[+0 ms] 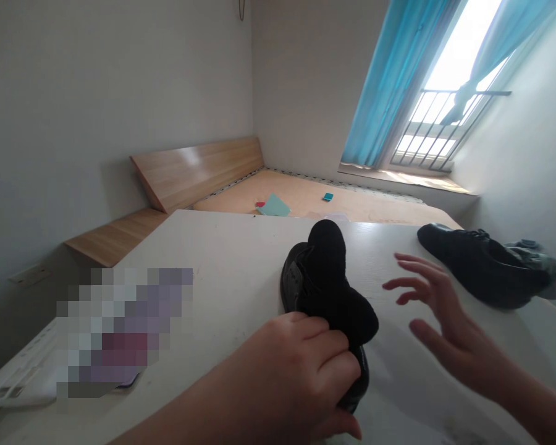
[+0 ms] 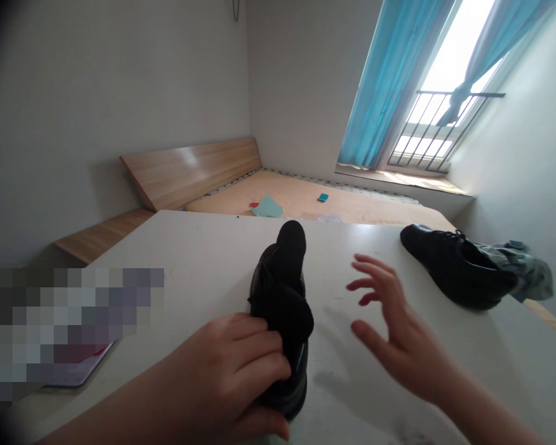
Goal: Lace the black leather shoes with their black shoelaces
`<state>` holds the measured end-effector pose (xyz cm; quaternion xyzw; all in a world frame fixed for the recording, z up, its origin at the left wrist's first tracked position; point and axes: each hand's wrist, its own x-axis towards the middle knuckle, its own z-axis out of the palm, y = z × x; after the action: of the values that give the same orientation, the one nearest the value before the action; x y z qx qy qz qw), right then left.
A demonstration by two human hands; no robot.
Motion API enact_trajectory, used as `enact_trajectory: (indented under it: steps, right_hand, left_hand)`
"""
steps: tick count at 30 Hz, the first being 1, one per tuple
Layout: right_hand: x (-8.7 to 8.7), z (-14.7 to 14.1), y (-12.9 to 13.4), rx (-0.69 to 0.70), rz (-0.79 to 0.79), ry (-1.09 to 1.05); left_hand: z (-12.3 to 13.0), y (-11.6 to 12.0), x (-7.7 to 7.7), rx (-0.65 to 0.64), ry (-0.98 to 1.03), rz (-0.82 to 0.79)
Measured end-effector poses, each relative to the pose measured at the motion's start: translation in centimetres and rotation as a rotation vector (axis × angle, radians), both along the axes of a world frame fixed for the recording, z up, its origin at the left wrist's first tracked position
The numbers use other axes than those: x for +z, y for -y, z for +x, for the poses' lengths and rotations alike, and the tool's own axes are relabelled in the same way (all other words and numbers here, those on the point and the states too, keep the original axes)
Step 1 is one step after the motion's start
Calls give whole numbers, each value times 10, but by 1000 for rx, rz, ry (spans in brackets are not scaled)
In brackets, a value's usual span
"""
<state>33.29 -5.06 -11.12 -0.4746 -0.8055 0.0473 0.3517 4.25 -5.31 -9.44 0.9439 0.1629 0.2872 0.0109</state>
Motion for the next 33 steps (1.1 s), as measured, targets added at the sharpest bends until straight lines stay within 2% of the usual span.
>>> enact_trajectory:
  steps: [2,5,7,10,13,15,17,18,19,21,23,25,27,29,33]
  right_hand:
    - [18,-44,11,136,-8,80]
    - [39,-83,14,171,-3,138]
    - [45,-93,10,207,-23,123]
    - [45,-98,4,285,-18,135]
    - [41,-99,7,332,83,162]
    - [40,-98,11,383,132,159]
    - [42,-98,15,460,145,114]
    - [45,-98,16,495,125,81]
    - [47,-98,17,520,87,44]
    - [51,-99,14,484,-13,-8]
    - [54,-100,8,359,-74,25]
    - [54,-102,-1,190,-46,138]
    - [53,-106,-9,69,-7,292]
    - [53,-112,-15,32,-26,413]
    - [56,-129,-18,102,-146,553]
  left_hand:
    - [0,2,-1,-5,14,18]
    - [0,4,0,-7,47,47]
    - [-1,5,0,-31,48,72]
    - [-4,4,1,-92,47,104]
    - [-9,0,3,-87,311,-32]
    - [-13,-4,8,38,569,-239]
    - [-17,-11,12,275,618,-498]
    - [-19,-16,14,367,627,-573]
    - [-21,-21,15,406,595,-636]
    - [-24,-30,14,360,506,-762]
    - [-27,-35,11,244,374,-884]
    - [-29,-37,8,172,257,-960]
    - [-31,-37,5,160,190,-980]
    - [-31,-37,4,167,180,-970]
    - [-27,-38,1,168,215,-957]
